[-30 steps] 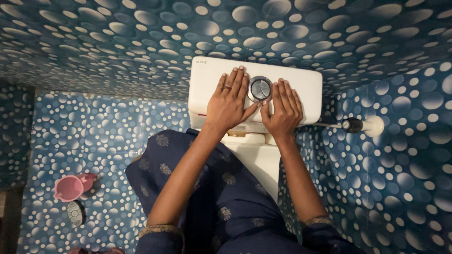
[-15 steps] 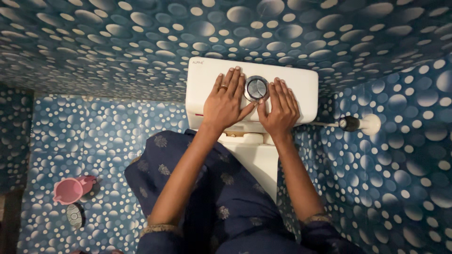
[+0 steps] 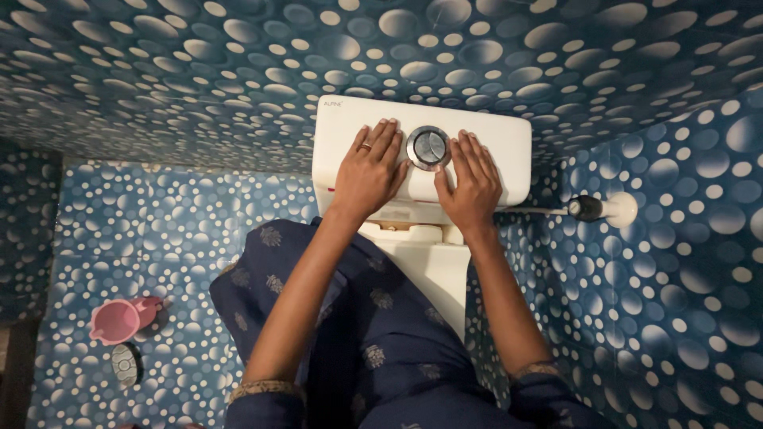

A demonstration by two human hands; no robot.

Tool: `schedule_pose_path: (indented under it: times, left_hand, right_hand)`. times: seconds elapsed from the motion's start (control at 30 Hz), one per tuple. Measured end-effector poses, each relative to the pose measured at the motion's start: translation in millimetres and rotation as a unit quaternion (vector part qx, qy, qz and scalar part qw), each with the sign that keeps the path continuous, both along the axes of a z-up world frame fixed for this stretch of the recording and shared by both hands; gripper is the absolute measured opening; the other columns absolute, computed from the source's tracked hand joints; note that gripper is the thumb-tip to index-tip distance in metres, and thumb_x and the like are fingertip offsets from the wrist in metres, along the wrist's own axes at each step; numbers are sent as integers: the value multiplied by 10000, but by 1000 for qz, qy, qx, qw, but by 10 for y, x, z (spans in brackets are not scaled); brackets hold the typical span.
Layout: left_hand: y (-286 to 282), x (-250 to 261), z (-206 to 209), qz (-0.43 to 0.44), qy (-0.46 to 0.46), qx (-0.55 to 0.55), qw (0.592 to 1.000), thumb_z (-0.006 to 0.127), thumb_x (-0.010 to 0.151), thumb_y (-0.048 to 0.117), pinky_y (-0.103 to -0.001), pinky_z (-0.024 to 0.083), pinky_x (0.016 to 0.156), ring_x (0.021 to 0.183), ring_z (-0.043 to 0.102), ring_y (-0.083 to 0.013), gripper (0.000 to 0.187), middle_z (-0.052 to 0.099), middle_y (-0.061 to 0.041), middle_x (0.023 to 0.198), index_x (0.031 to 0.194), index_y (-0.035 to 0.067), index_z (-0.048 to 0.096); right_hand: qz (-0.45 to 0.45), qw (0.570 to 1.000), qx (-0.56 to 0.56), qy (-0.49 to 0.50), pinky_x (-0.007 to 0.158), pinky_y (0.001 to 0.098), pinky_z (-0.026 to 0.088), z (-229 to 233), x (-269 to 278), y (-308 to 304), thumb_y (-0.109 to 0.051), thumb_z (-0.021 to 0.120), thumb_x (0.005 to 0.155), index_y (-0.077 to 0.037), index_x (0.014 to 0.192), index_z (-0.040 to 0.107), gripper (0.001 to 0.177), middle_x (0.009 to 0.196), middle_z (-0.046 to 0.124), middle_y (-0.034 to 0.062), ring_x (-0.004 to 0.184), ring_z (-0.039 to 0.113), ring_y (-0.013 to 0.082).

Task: The person removes the lid of a toilet tank, takes out the internal flush valve components, and then shows the components to the camera.

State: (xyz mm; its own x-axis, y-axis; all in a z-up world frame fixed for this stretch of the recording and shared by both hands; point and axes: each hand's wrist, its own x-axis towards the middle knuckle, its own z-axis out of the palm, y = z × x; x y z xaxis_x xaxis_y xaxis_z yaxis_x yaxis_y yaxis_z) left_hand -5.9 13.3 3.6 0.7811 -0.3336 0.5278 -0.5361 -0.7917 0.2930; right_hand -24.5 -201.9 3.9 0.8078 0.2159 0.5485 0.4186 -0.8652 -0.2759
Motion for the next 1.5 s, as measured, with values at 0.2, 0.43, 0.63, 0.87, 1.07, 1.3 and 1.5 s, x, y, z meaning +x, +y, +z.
schedule_pose_path:
  times: [0.2, 0.43, 0.63, 0.87, 1.07, 1.3, 1.5]
  left_hand:
    - [-3, 15, -62, -3, 17, -14, 1000, 693, 963, 247, -496, 398, 1164, 1359, 552, -341, 428, 590, -207, 1428, 1277, -41, 652]
    - [253, 50, 56, 161, 22, -8, 987, 791, 854, 279, -511, 411, 1083, 1239, 569, -426, 613, 564, -282, 1416, 1362, -1, 594]
    - [561, 205, 7, 223, 211, -218, 926, 901, 743, 447, -469, 465, 1026, 1214, 595, -436, 979, 581, -296, 1355, 1441, -77, 456]
    - [619, 319, -58, 184, 260, -327, 890, 904, 746, 345, -428, 554, 934, 1089, 717, -366, 876, 692, -258, 1224, 1413, -56, 504]
    - [601, 295, 108, 169, 279, -344, 880, 902, 741, 278, -410, 589, 892, 1025, 755, -338, 814, 726, -248, 1169, 1380, -65, 533]
    - [580, 267, 97, 205, 306, -355, 860, 898, 710, 270, -397, 596, 875, 985, 760, -336, 948, 698, -267, 1171, 1453, -85, 429]
    - [594, 202, 10, 197, 270, -349, 876, 936, 707, 290, -405, 542, 997, 1131, 718, -342, 939, 707, -246, 1243, 1467, -37, 492]
  right_hand:
    - [-1, 1000, 4, 5, 1173, 502, 421, -4, -4, -2, -232, 685, 958, 3, 1328, 679, 438, 1434, 619, 202, 1373, 567, 364]
    - [-99, 993, -67, 0, 1133, 525, 395, 23, 38, -304, -353, 766, 897, 37, 1320, 637, 589, 1402, 604, 286, 1339, 545, 424]
    - [-178, 961, 119, 175, 1009, 481, 458, -107, 263, -893, -374, 767, 948, 128, 1455, 462, 776, 1304, 586, 352, 1192, 583, 480]
    - [-154, 870, 364, 295, 846, 313, 518, -330, 423, -1135, -314, 683, 973, -10, 1209, 694, 385, 1084, 743, 104, 959, 677, 168]
    - [-110, 851, 432, 279, 804, 281, 507, -347, 387, -1140, -233, 706, 973, 14, 1155, 710, 306, 1028, 725, 58, 899, 638, 111]
    - [-55, 822, 518, 229, 873, 253, 504, -233, 287, -977, -164, 715, 954, 22, 1235, 687, 339, 1105, 715, 46, 967, 639, 108]
    - [-44, 804, 549, 222, 934, 271, 494, -100, 236, -953, -134, 668, 962, 56, 1248, 678, 343, 1141, 717, 77, 1011, 647, 138]
